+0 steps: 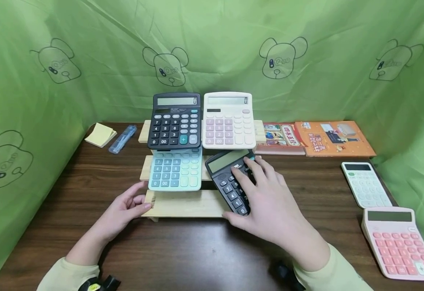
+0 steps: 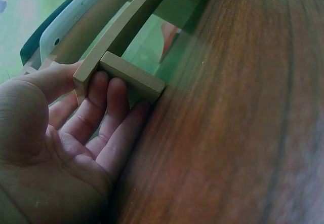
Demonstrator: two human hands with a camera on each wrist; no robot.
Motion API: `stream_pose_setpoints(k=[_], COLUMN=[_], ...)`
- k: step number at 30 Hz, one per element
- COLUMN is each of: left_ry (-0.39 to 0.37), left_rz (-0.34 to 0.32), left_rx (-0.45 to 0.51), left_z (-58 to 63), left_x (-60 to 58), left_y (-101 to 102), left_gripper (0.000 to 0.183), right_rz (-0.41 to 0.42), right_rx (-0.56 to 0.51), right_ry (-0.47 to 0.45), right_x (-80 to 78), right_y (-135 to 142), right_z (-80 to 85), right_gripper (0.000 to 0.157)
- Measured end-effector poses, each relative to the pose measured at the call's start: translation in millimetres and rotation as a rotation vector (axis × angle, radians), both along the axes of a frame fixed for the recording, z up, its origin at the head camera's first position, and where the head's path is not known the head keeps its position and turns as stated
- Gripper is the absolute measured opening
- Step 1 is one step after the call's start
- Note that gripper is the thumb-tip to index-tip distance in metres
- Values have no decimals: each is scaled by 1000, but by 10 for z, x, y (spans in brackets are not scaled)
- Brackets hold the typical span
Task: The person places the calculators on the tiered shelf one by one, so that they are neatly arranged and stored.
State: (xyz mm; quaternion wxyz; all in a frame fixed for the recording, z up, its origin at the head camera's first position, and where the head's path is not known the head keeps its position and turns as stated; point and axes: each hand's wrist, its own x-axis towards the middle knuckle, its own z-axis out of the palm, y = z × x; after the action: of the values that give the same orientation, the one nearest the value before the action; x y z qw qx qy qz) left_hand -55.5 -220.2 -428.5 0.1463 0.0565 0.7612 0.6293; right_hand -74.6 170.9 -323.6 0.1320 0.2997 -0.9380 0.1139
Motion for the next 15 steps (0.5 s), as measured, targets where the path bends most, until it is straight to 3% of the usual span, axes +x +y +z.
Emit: stream_pose_setpoints(k=[5,15], left_ry=[4,1], left_rz=[2,6], left_rx=[-5,-1], left_z=[-5,-3], left_x=[1,4], left_y=[-11,1], left_gripper=[64,64], right_rz=[40,14], right_rx=[74,21], right_ry=[-28,-8], right_x=[6,-47], right_y=[10,5], right_z=[9,-43], right_gripper=[106,91])
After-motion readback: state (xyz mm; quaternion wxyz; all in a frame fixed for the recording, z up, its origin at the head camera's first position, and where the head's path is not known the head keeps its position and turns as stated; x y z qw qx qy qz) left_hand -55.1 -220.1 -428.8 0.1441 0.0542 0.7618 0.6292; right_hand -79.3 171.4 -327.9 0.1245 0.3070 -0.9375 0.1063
